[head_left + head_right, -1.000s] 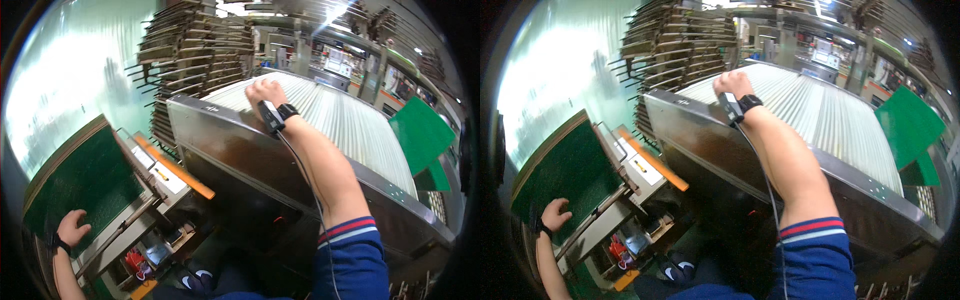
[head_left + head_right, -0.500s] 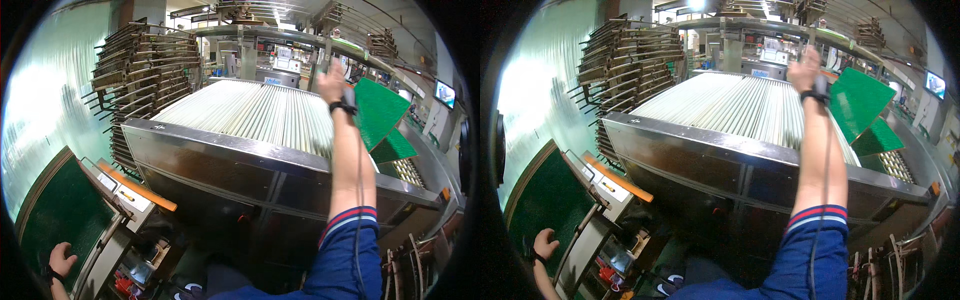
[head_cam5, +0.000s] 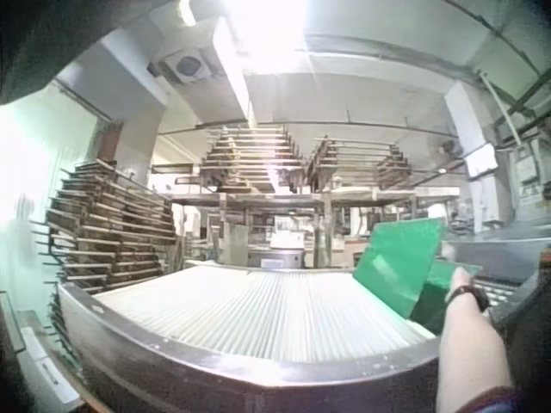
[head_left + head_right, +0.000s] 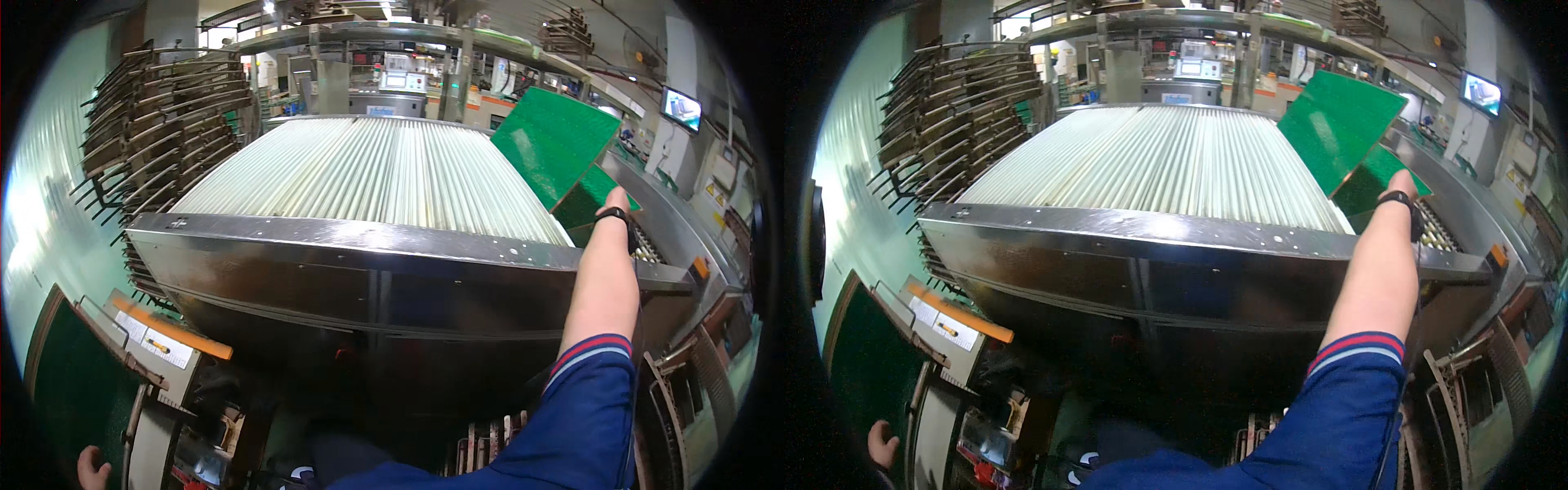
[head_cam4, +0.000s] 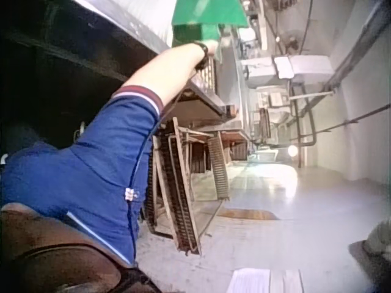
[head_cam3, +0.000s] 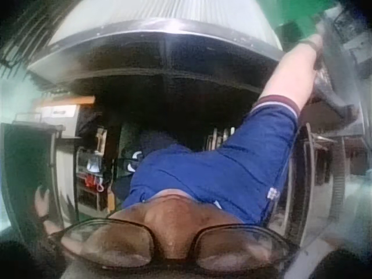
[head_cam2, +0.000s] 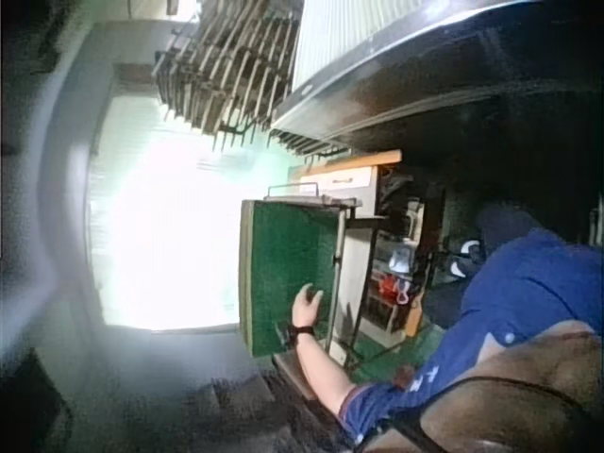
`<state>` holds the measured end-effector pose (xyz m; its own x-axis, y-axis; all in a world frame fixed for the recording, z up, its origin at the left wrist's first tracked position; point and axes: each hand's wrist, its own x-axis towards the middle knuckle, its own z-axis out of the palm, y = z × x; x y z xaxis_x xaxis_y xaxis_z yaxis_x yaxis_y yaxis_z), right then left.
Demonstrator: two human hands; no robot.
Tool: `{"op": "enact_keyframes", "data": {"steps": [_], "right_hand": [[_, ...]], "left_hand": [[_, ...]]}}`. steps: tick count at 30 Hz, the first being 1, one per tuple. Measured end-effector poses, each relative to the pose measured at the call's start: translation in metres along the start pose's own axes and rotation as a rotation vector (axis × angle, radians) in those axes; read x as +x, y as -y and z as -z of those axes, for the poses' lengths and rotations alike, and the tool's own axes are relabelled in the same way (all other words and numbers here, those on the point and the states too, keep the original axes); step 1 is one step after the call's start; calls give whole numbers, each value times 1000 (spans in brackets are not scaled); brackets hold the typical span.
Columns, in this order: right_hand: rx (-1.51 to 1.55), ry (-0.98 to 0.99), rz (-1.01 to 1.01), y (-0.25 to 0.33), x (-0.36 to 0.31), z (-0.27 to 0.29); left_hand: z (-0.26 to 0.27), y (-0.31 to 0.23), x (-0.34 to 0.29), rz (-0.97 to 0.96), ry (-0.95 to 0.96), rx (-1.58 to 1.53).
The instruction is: Manually picking up large printed circuit boards (PCBs) and placing them into a vertical slotted drying or storage rack.
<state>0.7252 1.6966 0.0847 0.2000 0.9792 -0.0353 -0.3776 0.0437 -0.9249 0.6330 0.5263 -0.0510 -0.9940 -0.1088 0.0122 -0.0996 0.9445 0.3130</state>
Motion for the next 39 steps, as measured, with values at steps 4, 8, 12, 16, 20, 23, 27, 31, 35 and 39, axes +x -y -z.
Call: {"op": "enact_keyframes", "data": {"steps": [4, 8, 12, 16, 20, 23, 27, 31, 35, 39], "right_hand": [[-15, -119, 105, 13, -26, 7], [-177, -130, 267, 15, -32, 6], [-165, -56, 297, 10, -29, -6], [-48, 279, 513, 5, -29, -12], [-408, 340, 600, 5, -43, -10], [-737, 242, 625, 1, -36, -12], [-849, 191, 594, -2, -37, -15], [-824, 223, 578, 1, -39, -13], [-799, 208, 581, -3, -24, -16], [-804, 221, 576, -4, -18, -20]], "left_hand": [[-7, 18, 9, 55, 32, -161], [-12, 30, 10, 38, 12, -169], [-18, 45, 12, 53, -33, -203], [-9, 1, 6, 49, 28, -214], [-4, -10, -2, 7, 17, -129], [4, -36, -7, 23, 34, -133], [-2, -5, -3, -66, -57, -68], [-1, -29, -5, -5, 15, -83], [-1, -34, -8, 80, 45, -154], [-17, 19, -2, -54, -102, -125]]}}
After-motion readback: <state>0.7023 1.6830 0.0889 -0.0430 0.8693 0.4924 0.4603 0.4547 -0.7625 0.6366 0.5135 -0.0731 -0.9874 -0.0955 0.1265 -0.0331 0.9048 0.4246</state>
